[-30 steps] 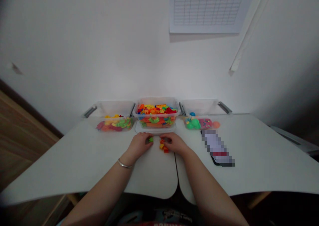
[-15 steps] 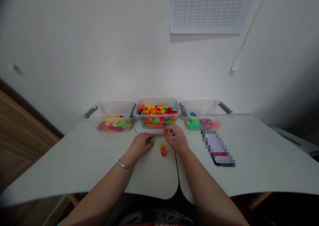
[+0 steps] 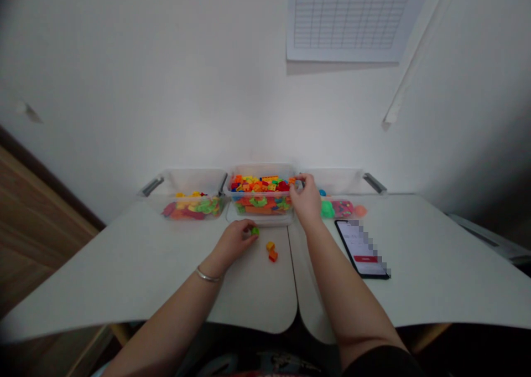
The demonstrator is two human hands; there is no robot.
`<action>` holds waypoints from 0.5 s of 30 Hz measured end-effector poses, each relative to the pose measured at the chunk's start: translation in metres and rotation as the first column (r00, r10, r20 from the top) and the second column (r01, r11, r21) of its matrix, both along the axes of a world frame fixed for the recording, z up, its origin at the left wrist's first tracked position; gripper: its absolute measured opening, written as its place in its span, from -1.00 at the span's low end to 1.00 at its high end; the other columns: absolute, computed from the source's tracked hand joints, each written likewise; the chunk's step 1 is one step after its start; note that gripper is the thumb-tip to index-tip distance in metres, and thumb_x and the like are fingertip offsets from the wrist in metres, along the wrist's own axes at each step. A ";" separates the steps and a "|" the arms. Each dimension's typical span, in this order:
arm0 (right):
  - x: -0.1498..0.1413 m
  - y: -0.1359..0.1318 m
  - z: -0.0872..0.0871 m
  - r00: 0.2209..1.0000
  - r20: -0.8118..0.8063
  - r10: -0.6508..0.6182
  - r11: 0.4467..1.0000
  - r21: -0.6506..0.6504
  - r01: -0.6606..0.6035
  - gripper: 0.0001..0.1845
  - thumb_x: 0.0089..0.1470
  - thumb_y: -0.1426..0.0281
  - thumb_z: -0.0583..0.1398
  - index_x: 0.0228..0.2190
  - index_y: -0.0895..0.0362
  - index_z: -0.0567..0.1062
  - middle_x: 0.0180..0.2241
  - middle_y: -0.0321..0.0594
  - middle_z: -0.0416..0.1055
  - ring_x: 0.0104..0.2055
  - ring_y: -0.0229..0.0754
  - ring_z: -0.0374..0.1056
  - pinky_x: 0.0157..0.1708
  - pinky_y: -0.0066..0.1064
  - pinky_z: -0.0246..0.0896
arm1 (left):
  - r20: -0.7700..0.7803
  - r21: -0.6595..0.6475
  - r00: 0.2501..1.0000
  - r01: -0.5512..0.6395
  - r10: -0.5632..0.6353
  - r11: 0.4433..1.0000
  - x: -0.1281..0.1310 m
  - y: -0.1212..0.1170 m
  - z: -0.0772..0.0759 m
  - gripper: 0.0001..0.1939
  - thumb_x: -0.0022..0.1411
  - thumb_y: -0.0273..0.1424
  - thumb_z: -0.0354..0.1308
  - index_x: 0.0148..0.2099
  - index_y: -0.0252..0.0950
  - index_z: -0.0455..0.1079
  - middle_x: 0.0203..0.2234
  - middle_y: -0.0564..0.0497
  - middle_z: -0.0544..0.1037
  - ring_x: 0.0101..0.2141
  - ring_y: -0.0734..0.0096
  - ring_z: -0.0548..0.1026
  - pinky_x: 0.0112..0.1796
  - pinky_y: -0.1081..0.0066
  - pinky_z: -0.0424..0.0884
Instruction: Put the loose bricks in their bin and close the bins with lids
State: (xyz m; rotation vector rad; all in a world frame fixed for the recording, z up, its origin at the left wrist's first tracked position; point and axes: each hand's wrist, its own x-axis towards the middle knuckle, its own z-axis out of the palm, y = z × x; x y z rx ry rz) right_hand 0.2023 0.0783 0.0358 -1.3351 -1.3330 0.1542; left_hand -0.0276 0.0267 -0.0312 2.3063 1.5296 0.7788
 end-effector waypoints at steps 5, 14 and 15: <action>0.002 0.006 0.000 0.998 0.025 0.049 0.999 0.001 -0.049 -0.57 -0.03 0.35 0.19 -0.06 0.12 0.36 -0.10 -0.08 0.51 -0.32 -0.15 0.36 -0.17 -0.23 0.27 | 0.049 -0.009 0.999 -0.003 0.003 1.000 -0.001 0.001 -0.001 -0.77 0.13 -0.39 0.23 -0.12 -0.24 0.46 -0.24 -0.05 0.60 -0.19 0.24 0.51 -0.12 0.27 0.43; -0.015 -0.036 -0.013 0.966 0.235 0.104 0.954 0.252 -0.164 -0.78 0.06 0.42 0.11 -0.21 0.10 0.44 -0.23 -0.14 0.44 -0.29 -0.15 0.35 -0.15 -0.21 0.33 | 0.498 -0.195 0.866 0.074 0.034 0.978 0.004 0.008 -0.008 -0.75 0.10 -0.40 0.26 -0.13 -0.26 0.38 -0.32 0.01 0.59 -0.27 0.36 0.55 -0.22 0.36 0.45; -0.020 -0.042 -0.017 0.944 0.282 0.170 0.945 0.223 -0.237 -0.80 0.07 0.44 0.11 -0.22 0.09 0.45 -0.24 -0.15 0.45 -0.31 -0.16 0.35 -0.16 -0.22 0.34 | 0.545 -0.219 0.838 0.094 0.042 0.971 0.005 0.008 -0.008 -0.74 0.10 -0.39 0.26 -0.14 -0.26 0.37 -0.34 0.02 0.59 -0.29 0.37 0.55 -0.24 0.37 0.44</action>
